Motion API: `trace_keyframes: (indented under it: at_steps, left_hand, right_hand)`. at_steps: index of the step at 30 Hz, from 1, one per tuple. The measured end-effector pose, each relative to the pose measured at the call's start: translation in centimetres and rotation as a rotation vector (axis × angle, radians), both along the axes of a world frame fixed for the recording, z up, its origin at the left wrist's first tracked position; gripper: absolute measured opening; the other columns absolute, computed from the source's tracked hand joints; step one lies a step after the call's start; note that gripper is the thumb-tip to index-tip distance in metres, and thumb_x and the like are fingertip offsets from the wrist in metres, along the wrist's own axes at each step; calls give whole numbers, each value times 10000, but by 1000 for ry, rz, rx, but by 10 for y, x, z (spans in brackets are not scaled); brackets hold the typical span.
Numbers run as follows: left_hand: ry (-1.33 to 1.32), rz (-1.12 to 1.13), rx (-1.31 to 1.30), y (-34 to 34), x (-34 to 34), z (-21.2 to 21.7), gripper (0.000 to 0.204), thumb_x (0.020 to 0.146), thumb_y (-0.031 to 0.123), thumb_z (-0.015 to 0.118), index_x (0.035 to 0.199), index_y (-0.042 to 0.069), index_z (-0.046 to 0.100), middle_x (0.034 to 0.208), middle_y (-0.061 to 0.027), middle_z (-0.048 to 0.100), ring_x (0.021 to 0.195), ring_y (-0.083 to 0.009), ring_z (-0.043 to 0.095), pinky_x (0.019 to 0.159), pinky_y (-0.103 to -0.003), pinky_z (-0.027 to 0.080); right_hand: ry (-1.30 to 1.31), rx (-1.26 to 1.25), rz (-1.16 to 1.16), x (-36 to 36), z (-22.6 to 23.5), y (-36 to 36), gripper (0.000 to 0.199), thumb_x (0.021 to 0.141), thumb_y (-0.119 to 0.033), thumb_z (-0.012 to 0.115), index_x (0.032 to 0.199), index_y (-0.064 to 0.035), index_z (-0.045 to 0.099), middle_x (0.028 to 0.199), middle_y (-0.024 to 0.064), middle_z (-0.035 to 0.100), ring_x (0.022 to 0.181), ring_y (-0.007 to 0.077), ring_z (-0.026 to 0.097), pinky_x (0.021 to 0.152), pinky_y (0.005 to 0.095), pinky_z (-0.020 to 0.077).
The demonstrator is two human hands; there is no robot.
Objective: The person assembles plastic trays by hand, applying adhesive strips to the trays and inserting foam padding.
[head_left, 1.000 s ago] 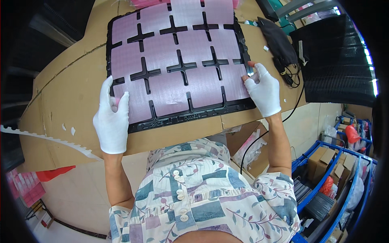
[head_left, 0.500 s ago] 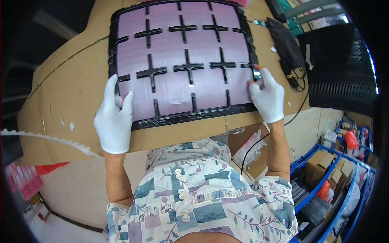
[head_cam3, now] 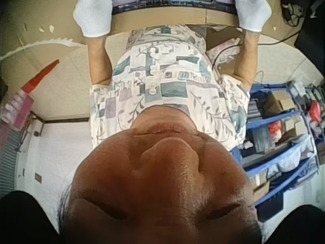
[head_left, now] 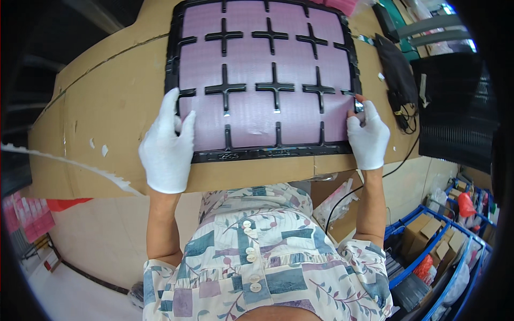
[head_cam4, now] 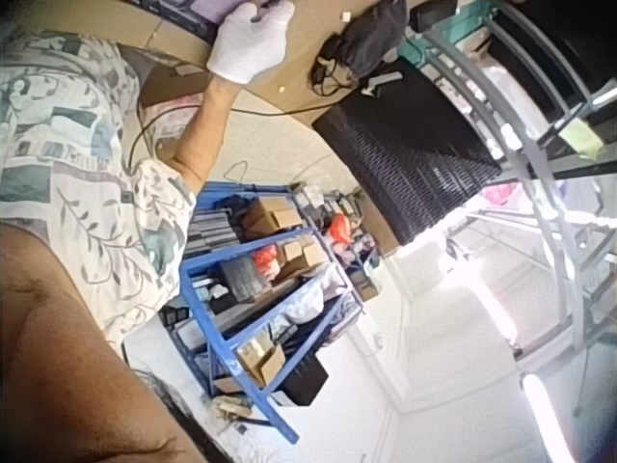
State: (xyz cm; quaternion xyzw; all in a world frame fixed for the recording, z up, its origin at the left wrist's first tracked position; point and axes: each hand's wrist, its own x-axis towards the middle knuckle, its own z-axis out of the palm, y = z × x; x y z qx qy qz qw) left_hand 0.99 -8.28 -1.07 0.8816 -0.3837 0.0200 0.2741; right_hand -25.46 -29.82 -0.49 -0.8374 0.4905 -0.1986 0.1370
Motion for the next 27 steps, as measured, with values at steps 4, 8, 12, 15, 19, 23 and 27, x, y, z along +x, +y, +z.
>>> trace_keyframes:
  at_steps: [4, 8, 12, 15, 19, 23, 27]
  left_hand:
    - [38, 36, 12, 1, 0, 3, 475, 853, 128, 742, 1308, 107, 607, 621, -39, 531, 559, -180, 543, 625, -321, 497]
    - [29, 38, 4, 1, 0, 1, 482, 853, 112, 745, 1314, 99, 605, 624, -37, 524, 563, -165, 523, 640, -305, 495]
    - [59, 49, 1, -1, -1, 1, 477, 859, 112, 741, 1315, 100, 604, 625, -35, 528, 563, -160, 522, 640, -304, 495]
    - [77, 42, -11, 0, -2, 0, 467, 866, 108, 734, 1315, 101, 605, 625, -34, 531, 562, -155, 519, 638, -302, 493]
    - [51, 49, 9, 0, -3, 1, 461, 870, 100, 728, 1315, 100, 607, 621, -36, 530, 560, -146, 514, 630, -296, 489]
    - [41, 49, 4, 0, -2, 0, 454, 871, 94, 726, 1311, 100, 612, 619, -40, 528, 557, -143, 511, 622, -293, 485]
    - [50, 52, 0, -1, -2, 0, 450, 870, 92, 727, 1306, 99, 617, 620, -43, 528, 552, -145, 506, 618, -293, 484]
  right_hand:
    - [5, -13, 5, 4, -1, 0, 312, 808, -85, 661, 1118, -119, 675, 611, 69, 611, 583, 272, 628, 604, 386, 500]
    - [17, -38, -9, 3, -1, 1, 301, 812, -82, 656, 1110, -118, 676, 603, 66, 600, 575, 268, 622, 597, 383, 497]
    - [-14, -42, -12, -1, -3, 0, 292, 817, -83, 657, 1106, -117, 677, 604, 68, 599, 573, 268, 621, 596, 383, 498]
    - [-8, -50, -4, -1, -5, -1, 287, 821, -82, 658, 1105, -118, 677, 606, 68, 601, 569, 266, 620, 594, 382, 499]
    - [-2, -43, -1, -1, -3, 0, 294, 817, -82, 664, 1107, -122, 678, 603, 65, 600, 562, 261, 615, 589, 378, 498]
    - [-9, -24, -13, -1, -3, 0, 292, 809, -84, 674, 1098, -121, 683, 597, 65, 595, 555, 258, 608, 584, 371, 496]
    - [22, -27, -10, -1, -2, 0, 278, 804, -83, 679, 1079, -119, 690, 594, 64, 590, 552, 256, 604, 582, 367, 495]
